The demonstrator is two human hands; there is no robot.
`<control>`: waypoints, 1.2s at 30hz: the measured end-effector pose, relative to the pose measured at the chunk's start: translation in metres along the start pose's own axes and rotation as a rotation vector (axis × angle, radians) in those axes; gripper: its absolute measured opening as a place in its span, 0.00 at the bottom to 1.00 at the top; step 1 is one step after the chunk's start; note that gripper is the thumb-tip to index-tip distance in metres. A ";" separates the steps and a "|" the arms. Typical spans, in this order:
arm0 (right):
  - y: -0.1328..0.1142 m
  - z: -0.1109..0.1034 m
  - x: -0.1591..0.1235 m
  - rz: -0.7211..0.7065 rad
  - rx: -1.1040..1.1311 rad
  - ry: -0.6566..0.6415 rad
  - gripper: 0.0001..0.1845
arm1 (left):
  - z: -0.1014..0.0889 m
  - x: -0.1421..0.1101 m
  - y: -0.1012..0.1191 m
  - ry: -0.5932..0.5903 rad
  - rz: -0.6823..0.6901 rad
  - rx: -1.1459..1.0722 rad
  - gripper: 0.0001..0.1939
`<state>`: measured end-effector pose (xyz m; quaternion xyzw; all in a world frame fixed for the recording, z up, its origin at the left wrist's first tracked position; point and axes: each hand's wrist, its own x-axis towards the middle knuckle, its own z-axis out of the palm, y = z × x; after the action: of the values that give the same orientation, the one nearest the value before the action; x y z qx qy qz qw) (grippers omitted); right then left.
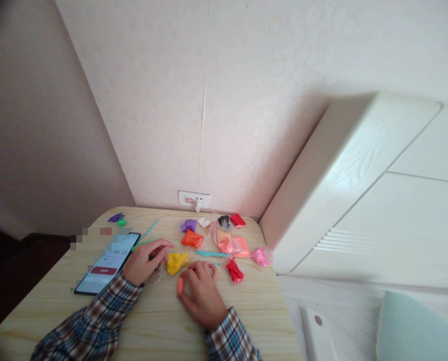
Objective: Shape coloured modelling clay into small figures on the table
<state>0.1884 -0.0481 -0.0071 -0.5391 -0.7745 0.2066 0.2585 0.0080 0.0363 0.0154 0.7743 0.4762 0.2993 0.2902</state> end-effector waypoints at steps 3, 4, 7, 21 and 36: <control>0.005 0.000 -0.002 0.015 -0.021 0.015 0.18 | 0.000 0.000 -0.001 -0.002 -0.003 -0.009 0.13; 0.006 -0.001 -0.003 0.016 -0.026 0.016 0.18 | 0.000 0.000 -0.001 0.000 -0.002 -0.013 0.13; 0.007 -0.002 -0.004 0.018 -0.038 0.012 0.17 | -0.001 -0.001 0.000 0.006 0.003 -0.028 0.13; 0.001 0.000 -0.003 -0.007 -0.087 0.023 0.13 | -0.003 -0.004 0.003 0.017 0.016 0.001 0.12; -0.005 0.002 0.000 -0.021 -0.026 -0.013 0.12 | -0.001 -0.003 0.000 0.023 0.049 0.053 0.12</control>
<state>0.1831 -0.0499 -0.0054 -0.5328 -0.7845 0.1973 0.2486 0.0055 0.0335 0.0155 0.7897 0.4683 0.3021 0.2567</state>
